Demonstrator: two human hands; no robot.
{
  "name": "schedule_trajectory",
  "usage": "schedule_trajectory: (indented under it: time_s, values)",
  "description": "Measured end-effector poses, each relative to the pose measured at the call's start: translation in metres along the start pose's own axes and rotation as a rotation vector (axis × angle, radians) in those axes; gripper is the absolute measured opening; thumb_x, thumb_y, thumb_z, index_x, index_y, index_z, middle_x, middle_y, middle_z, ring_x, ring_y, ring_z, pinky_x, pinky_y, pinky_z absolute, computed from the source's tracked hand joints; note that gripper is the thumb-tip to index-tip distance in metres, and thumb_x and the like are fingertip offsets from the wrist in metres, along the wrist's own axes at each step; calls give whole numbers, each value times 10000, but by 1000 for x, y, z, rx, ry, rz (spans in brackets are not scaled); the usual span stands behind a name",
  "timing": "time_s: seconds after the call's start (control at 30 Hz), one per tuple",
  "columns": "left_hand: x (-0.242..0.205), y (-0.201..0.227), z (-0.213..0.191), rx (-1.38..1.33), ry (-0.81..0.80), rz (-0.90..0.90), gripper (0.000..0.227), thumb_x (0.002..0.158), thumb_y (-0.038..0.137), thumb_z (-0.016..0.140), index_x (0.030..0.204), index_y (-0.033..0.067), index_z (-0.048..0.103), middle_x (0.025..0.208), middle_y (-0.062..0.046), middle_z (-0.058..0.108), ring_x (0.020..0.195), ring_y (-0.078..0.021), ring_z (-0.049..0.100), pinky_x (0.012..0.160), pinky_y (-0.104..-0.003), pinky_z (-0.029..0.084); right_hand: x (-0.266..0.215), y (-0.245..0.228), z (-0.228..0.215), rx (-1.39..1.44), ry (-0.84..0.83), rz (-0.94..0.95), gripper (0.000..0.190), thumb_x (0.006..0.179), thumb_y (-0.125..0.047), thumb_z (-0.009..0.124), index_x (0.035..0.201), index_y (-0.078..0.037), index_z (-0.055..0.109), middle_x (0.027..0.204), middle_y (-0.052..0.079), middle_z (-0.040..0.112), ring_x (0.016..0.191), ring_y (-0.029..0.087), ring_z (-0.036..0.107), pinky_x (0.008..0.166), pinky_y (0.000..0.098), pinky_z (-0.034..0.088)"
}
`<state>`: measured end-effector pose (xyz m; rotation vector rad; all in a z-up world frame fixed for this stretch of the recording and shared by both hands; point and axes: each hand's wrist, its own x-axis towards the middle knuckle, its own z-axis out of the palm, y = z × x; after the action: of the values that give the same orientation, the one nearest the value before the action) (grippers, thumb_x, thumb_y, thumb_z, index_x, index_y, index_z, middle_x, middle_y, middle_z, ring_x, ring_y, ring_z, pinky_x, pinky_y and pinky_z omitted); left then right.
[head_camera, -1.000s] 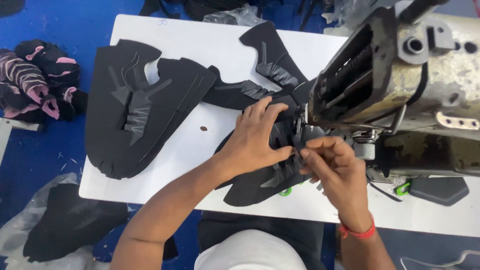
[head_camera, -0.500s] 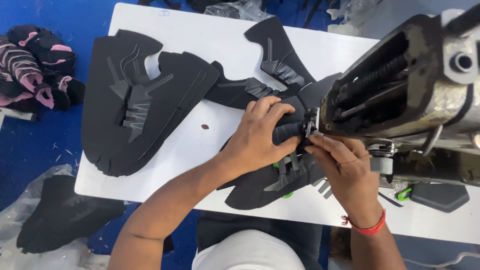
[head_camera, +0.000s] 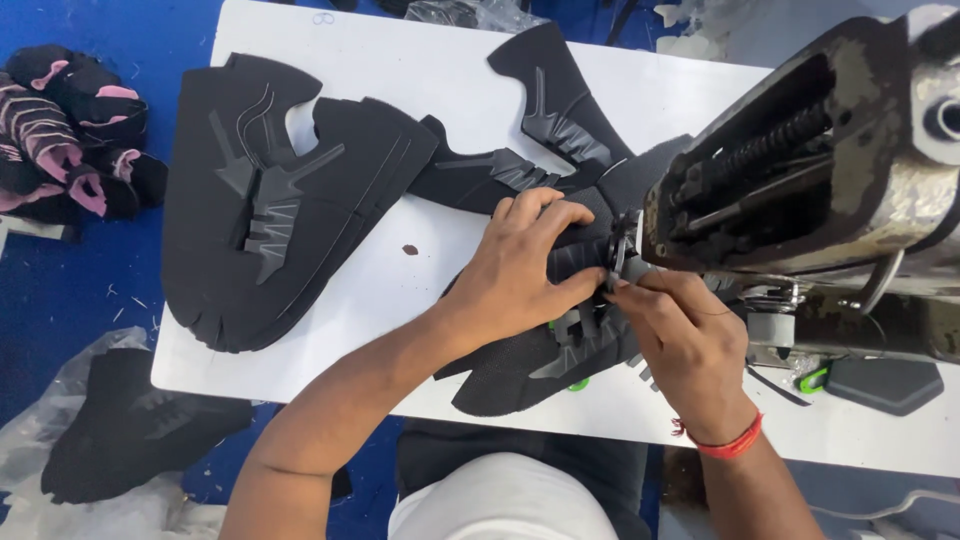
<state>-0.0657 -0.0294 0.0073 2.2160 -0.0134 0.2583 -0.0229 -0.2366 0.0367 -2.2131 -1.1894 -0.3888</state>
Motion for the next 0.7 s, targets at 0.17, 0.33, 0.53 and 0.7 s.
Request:
schedule_trajectory:
  time_s: [0.17, 0.33, 0.53, 0.7]
  values:
    - [2, 1, 2, 36, -16, -21, 549, 816, 327, 813, 1276, 104, 612, 1353, -177, 501, 1213, -377, 498, 1024, -495, 451, 6, -6, -13, -11, -93, -5, 246, 811, -17, 812, 1044, -56, 744, 1032, 82, 699, 869, 243, 707, 728, 340, 566]
    - [1, 0, 3, 47, -21, -29, 546, 817, 322, 812, 1274, 100, 610, 1345, -171, 494, 1214, -371, 489, 1016, -492, 448, 12, -12, -25, -81, -206, -62, 320, 833, -61, 773, 1149, -24, 736, 1039, 103, 691, 905, 264, 692, 782, 367, 559]
    - [3, 1, 0, 53, -39, -34, 553, 810, 320, 806, 1275, 92, 612, 1333, -158, 506, 1197, -359, 495, 1011, -489, 451, 13, -10, -27, -144, -291, -142, 344, 830, -41, 731, 1171, 4, 717, 1058, 109, 666, 931, 258, 695, 802, 372, 551]
    - [3, -3, 1, 34, -42, -7, 527, 828, 329, 796, 1260, 82, 624, 1290, -140, 546, 1173, -337, 512, 1000, -476, 449, 6, -1, -21, -158, -262, -176, 382, 794, 20, 706, 1176, 12, 692, 1083, 134, 666, 976, 286, 692, 844, 393, 564]
